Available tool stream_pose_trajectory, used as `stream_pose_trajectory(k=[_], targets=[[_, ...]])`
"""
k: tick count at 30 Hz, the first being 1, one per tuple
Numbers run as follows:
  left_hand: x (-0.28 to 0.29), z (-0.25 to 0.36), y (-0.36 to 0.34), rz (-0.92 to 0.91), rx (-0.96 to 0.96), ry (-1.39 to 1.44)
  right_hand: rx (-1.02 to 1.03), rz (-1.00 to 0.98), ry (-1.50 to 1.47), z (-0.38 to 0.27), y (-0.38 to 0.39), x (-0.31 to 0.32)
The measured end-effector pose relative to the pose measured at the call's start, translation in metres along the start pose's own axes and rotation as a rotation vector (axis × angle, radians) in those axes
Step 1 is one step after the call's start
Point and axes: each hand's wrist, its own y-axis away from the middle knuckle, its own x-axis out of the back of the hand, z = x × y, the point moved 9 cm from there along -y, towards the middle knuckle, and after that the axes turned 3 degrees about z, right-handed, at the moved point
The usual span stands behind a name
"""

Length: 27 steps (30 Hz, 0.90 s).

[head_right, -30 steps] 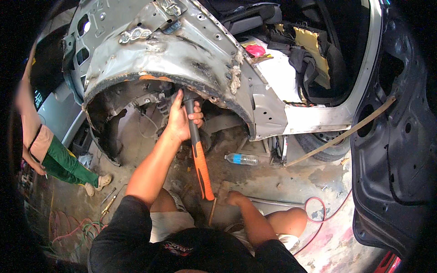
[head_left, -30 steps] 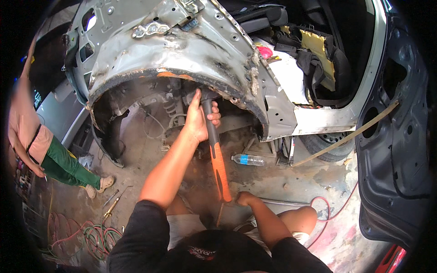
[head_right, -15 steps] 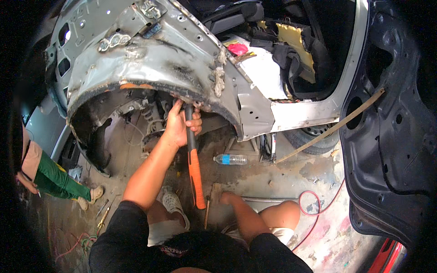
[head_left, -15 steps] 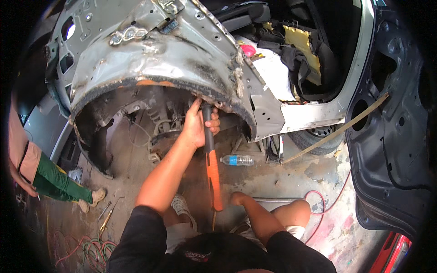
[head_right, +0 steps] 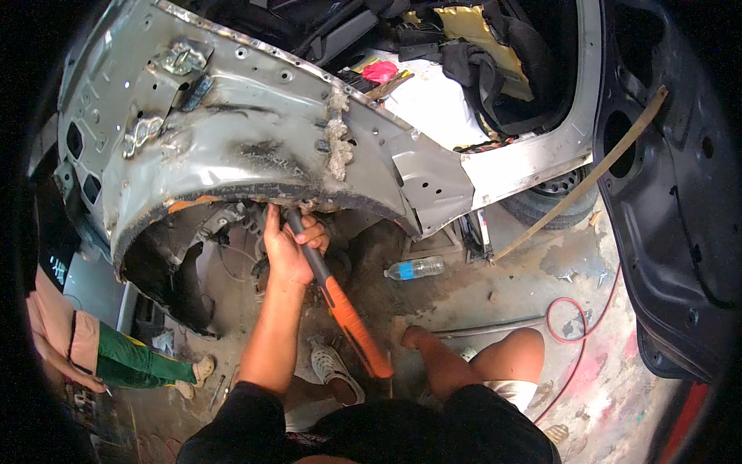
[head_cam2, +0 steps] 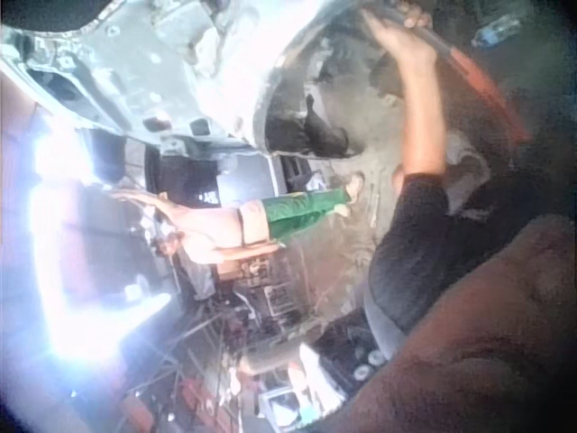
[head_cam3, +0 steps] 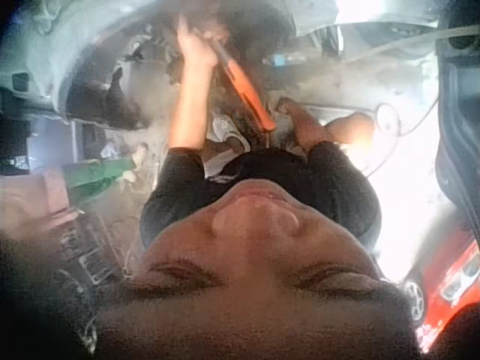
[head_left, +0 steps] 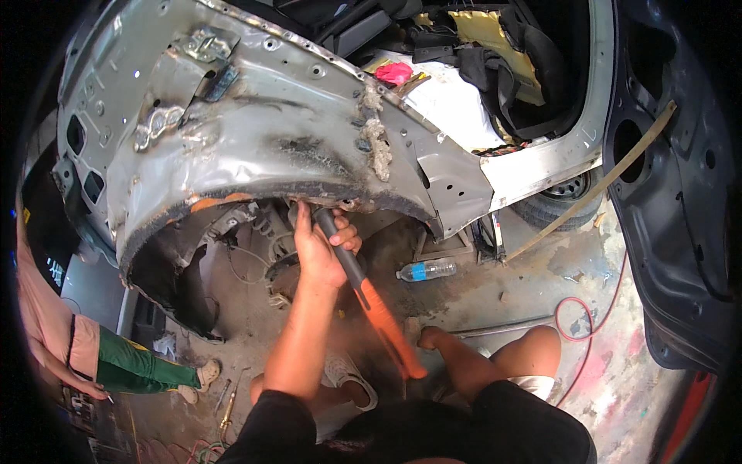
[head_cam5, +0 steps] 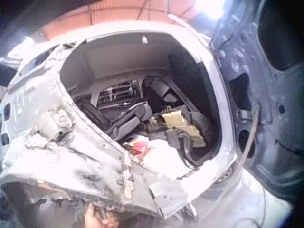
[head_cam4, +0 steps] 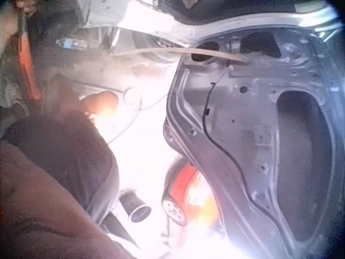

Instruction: The person uses a hammer and a body file to smooth out dents and deformations on the car's front fender and wheel well area. They repeatedly strike the file against the metal surface to flatten the panel.

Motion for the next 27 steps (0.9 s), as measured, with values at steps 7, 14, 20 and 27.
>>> stream_pose_trajectory(k=[7,14,20,27], targets=[[-0.012,-0.029,0.011,0.080,0.047,0.106,-0.031,0.059,-0.092,0.002,0.008,0.018],[0.006,-0.006,0.020,-0.113,0.094,0.087,-0.037,0.003,-0.094,-0.004,0.021,0.019],[0.044,0.007,0.011,0.016,0.026,-0.018,-0.058,0.009,-0.116,-0.009,0.029,0.029],[-0.031,-0.008,0.012,-0.161,0.117,-0.086,-0.139,-0.066,-0.014,-0.013,0.028,-0.035]])
